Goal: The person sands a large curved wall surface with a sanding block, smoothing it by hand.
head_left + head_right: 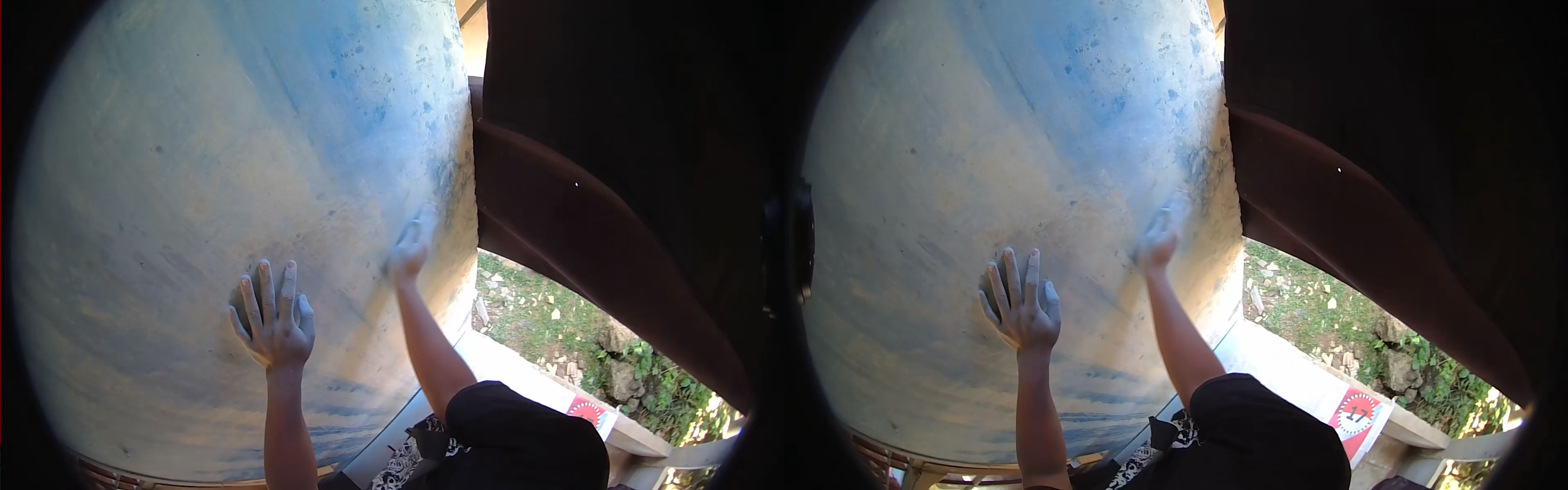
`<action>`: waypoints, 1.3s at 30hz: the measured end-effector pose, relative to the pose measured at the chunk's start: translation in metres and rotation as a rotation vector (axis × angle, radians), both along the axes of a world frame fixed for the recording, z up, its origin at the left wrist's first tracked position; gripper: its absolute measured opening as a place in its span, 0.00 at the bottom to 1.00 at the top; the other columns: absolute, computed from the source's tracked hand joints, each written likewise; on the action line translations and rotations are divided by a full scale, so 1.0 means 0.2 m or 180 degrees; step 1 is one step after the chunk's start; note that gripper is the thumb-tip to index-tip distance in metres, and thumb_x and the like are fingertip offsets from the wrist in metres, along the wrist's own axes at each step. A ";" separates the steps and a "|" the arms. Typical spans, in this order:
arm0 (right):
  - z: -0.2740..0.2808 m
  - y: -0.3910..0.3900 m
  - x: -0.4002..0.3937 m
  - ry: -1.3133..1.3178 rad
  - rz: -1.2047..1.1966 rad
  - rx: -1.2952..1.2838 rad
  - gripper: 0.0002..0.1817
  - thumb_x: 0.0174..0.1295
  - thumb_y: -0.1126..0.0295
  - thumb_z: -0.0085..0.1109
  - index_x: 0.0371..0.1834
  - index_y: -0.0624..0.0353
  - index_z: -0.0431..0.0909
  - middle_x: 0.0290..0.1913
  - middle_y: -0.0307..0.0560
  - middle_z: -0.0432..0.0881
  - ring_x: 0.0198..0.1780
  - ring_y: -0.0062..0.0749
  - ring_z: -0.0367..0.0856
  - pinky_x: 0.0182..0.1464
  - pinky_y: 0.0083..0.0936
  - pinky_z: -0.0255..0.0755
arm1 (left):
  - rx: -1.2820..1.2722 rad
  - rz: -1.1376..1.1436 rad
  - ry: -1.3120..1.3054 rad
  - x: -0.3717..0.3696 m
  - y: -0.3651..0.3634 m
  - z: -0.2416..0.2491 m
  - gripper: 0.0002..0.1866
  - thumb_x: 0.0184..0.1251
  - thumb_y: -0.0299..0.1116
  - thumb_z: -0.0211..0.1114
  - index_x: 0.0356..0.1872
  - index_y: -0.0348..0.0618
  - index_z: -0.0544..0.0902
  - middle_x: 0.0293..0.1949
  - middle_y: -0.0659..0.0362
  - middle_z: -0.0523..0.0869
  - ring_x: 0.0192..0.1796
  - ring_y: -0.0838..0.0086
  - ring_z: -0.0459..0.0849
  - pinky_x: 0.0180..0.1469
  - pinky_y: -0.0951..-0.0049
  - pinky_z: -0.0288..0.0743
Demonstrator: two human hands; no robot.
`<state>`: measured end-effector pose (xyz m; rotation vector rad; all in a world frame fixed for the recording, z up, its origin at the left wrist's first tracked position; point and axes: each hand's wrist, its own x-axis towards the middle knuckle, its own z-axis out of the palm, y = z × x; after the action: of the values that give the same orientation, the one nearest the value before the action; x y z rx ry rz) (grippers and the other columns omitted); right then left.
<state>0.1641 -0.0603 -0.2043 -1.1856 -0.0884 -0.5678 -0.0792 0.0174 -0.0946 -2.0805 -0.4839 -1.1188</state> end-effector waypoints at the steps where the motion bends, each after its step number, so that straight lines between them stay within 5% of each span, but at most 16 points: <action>1: 0.14 0.01 -0.15 -0.0196 0.0253 0.0003 0.26 0.84 0.70 0.45 0.79 0.74 0.68 0.82 0.68 0.67 0.86 0.52 0.62 0.86 0.36 0.51 | -0.0035 0.0019 -0.0018 0.02 0.00 -0.02 0.30 0.73 0.49 0.63 0.77 0.81 0.77 0.83 0.70 0.71 0.85 0.65 0.65 0.87 0.48 0.39; 5: 0.12 0.05 -0.46 -0.1665 0.0408 -0.0659 0.25 0.77 0.77 0.52 0.77 0.70 0.74 0.82 0.65 0.68 0.85 0.60 0.62 0.85 0.42 0.56 | -0.0147 0.0052 -0.0167 0.05 -0.03 -0.04 0.30 0.73 0.49 0.63 0.77 0.82 0.77 0.83 0.71 0.71 0.85 0.66 0.65 0.87 0.48 0.38; 8: -0.16 0.05 -0.23 -0.2203 0.0443 -0.0935 0.26 0.75 0.80 0.53 0.75 0.71 0.75 0.81 0.68 0.69 0.84 0.61 0.63 0.85 0.44 0.56 | -0.0021 -0.0026 -0.0020 0.04 0.00 -0.05 0.31 0.73 0.48 0.64 0.77 0.80 0.77 0.84 0.70 0.70 0.86 0.66 0.65 0.87 0.48 0.38; 12: -0.28 -0.10 0.14 0.0107 -0.0009 -0.0284 0.27 0.81 0.74 0.45 0.81 0.73 0.66 0.82 0.67 0.69 0.83 0.53 0.67 0.85 0.37 0.55 | 0.0180 -0.0182 0.0167 0.01 0.02 -0.06 0.31 0.73 0.47 0.64 0.78 0.77 0.77 0.84 0.70 0.70 0.86 0.67 0.65 0.87 0.52 0.40; 15: -0.23 -0.04 0.11 0.0167 0.0118 0.0094 0.27 0.83 0.72 0.42 0.82 0.73 0.64 0.84 0.66 0.65 0.85 0.52 0.62 0.86 0.37 0.51 | 0.0213 -0.0220 0.0125 0.04 0.01 -0.09 0.31 0.72 0.46 0.65 0.77 0.75 0.78 0.83 0.70 0.71 0.85 0.67 0.65 0.87 0.53 0.41; 19: 0.10 0.03 -0.39 -0.1292 0.0353 -0.0630 0.30 0.75 0.79 0.50 0.81 0.71 0.68 0.85 0.66 0.62 0.88 0.59 0.54 0.87 0.44 0.48 | 0.0034 -0.0368 -0.0007 0.06 -0.01 -0.10 0.29 0.70 0.43 0.67 0.74 0.72 0.81 0.81 0.69 0.75 0.85 0.67 0.67 0.86 0.54 0.44; 23: -0.05 -0.05 -0.36 -0.2309 0.0905 -0.1386 0.30 0.71 0.79 0.55 0.78 0.71 0.72 0.82 0.72 0.65 0.86 0.64 0.58 0.86 0.50 0.52 | 0.0049 -0.0409 -0.0027 0.06 -0.02 -0.09 0.29 0.69 0.41 0.68 0.72 0.71 0.83 0.80 0.69 0.77 0.84 0.67 0.69 0.85 0.55 0.45; 25: -0.28 -0.06 -0.16 -0.1856 0.0643 -0.0989 0.30 0.68 0.81 0.58 0.76 0.73 0.73 0.80 0.71 0.70 0.82 0.66 0.66 0.83 0.46 0.59 | 0.0118 -0.0441 -0.0134 0.07 -0.01 -0.10 0.28 0.68 0.40 0.68 0.70 0.70 0.85 0.79 0.69 0.78 0.83 0.66 0.70 0.85 0.56 0.46; 28: -0.42 -0.17 0.05 0.0052 0.0408 -0.0324 0.27 0.81 0.74 0.45 0.81 0.72 0.66 0.83 0.67 0.65 0.85 0.57 0.62 0.85 0.39 0.55 | 0.0134 -0.0458 -0.0026 0.06 0.00 -0.10 0.27 0.68 0.40 0.68 0.70 0.70 0.85 0.79 0.68 0.78 0.83 0.66 0.70 0.85 0.57 0.47; 31: -0.43 -0.10 0.06 0.0005 0.0271 -0.0382 0.27 0.84 0.72 0.43 0.82 0.72 0.64 0.84 0.67 0.63 0.86 0.56 0.59 0.86 0.39 0.51 | 0.0157 -0.0469 -0.0021 0.06 0.00 -0.12 0.27 0.69 0.41 0.68 0.70 0.71 0.85 0.79 0.67 0.78 0.83 0.66 0.70 0.84 0.56 0.48; 36: 0.08 -0.03 -0.40 -0.1645 0.0695 -0.0855 0.28 0.79 0.73 0.52 0.82 0.64 0.69 0.85 0.63 0.63 0.88 0.59 0.54 0.86 0.51 0.48 | 0.0060 -0.0279 -0.0072 0.07 -0.02 -0.11 0.26 0.69 0.43 0.67 0.69 0.77 0.85 0.77 0.73 0.80 0.81 0.71 0.72 0.83 0.59 0.48; 39: -0.06 0.02 -0.37 -0.2292 0.0850 -0.1254 0.29 0.76 0.73 0.57 0.79 0.65 0.73 0.85 0.60 0.65 0.87 0.60 0.56 0.85 0.57 0.49 | 0.0076 -0.0273 -0.0066 0.07 -0.02 -0.11 0.26 0.69 0.43 0.67 0.69 0.77 0.85 0.77 0.73 0.80 0.81 0.70 0.72 0.83 0.59 0.48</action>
<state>0.0903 -0.0562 -0.2167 -1.2673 -0.9948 -0.7357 -0.0643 0.0126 -0.1173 -2.0878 -0.3925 -1.1909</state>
